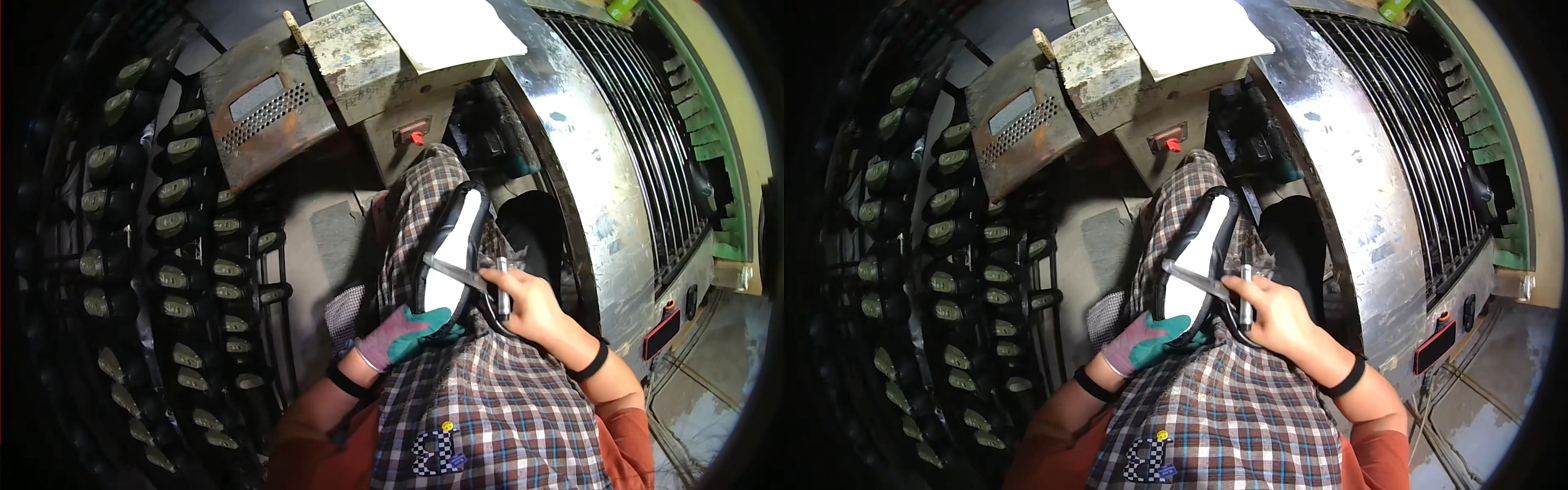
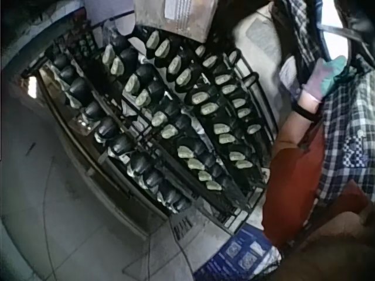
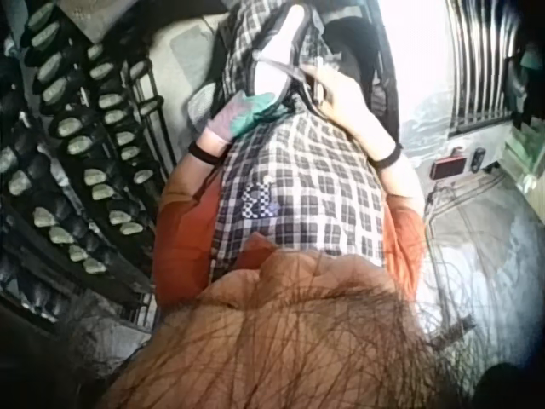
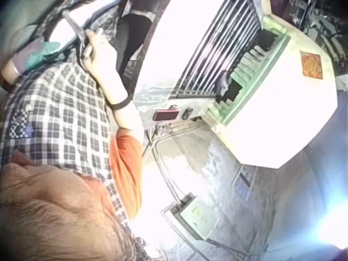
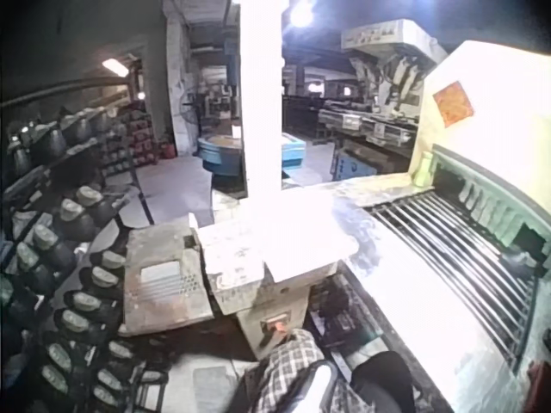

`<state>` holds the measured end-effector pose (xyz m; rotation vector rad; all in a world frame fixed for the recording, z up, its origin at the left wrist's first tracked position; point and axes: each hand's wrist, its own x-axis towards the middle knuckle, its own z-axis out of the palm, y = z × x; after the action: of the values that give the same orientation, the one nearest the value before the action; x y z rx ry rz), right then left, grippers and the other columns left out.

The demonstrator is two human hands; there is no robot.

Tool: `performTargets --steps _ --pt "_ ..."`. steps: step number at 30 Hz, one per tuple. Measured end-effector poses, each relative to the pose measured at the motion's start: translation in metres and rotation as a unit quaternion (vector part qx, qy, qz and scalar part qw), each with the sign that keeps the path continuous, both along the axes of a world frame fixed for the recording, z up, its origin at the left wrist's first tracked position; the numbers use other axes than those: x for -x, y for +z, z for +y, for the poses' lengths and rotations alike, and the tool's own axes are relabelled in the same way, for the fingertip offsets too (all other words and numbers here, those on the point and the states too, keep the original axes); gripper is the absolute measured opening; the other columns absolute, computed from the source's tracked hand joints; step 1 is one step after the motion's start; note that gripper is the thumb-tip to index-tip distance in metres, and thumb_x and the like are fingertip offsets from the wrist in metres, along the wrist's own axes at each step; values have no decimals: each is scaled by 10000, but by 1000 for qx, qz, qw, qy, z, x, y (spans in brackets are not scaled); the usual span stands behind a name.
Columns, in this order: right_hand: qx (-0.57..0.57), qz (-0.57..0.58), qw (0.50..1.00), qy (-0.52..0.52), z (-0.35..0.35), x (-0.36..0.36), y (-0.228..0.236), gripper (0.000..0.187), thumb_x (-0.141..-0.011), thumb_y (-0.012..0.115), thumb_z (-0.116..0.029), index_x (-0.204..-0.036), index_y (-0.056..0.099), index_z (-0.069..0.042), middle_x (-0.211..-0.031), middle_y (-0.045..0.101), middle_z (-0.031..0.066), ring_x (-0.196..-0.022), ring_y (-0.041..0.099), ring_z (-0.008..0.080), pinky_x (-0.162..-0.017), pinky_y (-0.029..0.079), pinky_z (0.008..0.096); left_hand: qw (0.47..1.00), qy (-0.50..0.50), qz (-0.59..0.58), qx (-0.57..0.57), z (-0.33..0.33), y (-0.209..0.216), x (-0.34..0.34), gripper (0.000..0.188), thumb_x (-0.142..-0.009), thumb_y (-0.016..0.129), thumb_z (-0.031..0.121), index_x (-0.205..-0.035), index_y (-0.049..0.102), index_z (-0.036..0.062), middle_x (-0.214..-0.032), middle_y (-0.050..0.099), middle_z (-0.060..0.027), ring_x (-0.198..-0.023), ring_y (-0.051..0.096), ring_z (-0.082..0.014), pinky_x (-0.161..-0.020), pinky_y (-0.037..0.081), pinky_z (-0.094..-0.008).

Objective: Trim excess material from the edges of shoe soles using scissors before placing them on a conveyor.

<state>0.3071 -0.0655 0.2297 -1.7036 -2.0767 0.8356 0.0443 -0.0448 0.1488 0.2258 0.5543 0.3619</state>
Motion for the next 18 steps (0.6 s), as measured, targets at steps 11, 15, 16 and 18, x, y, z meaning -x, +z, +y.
performTargets --steps 11,15,16,18 --pt "198 663 537 -482 20 -2 2 476 -916 594 -420 -1282 490 -134 -1001 586 17 -845 609 169 -742 519 305 499 -132 403 -756 58 24 26 706 -803 665 58 -1430 342 35 -1321 520 -192 -1224 521 -267 -1019 420 -333" --pt "289 517 759 -269 -23 2 -32 587 -846 714 -349 -1315 439 -124 -942 584 5 -713 527 81 -612 446 246 945 176 151 -232 39 29 17 711 -895 640 130 -1486 247 87 -1455 377 -106 -1304 421 -214 -1080 345 -337" --pt "274 514 767 -270 -20 9 -34 591 -849 717 -305 -1323 420 -116 -945 577 -5 -660 475 62 -566 391 226 961 122 180 -169 28 54 4 752 -907 643 170 -1504 190 101 -1418 400 -89 -1268 440 -189 -1074 347 -327" --pt "249 512 784 -246 -9 17 -28 575 -858 707 -292 -1321 419 -107 -948 573 -4 -667 475 63 -571 390 222 981 152 33 -113 -12 38 -4 744 -915 637 204 -1501 191 101 -1405 397 -66 -1255 444 -165 -1073 352 -316"
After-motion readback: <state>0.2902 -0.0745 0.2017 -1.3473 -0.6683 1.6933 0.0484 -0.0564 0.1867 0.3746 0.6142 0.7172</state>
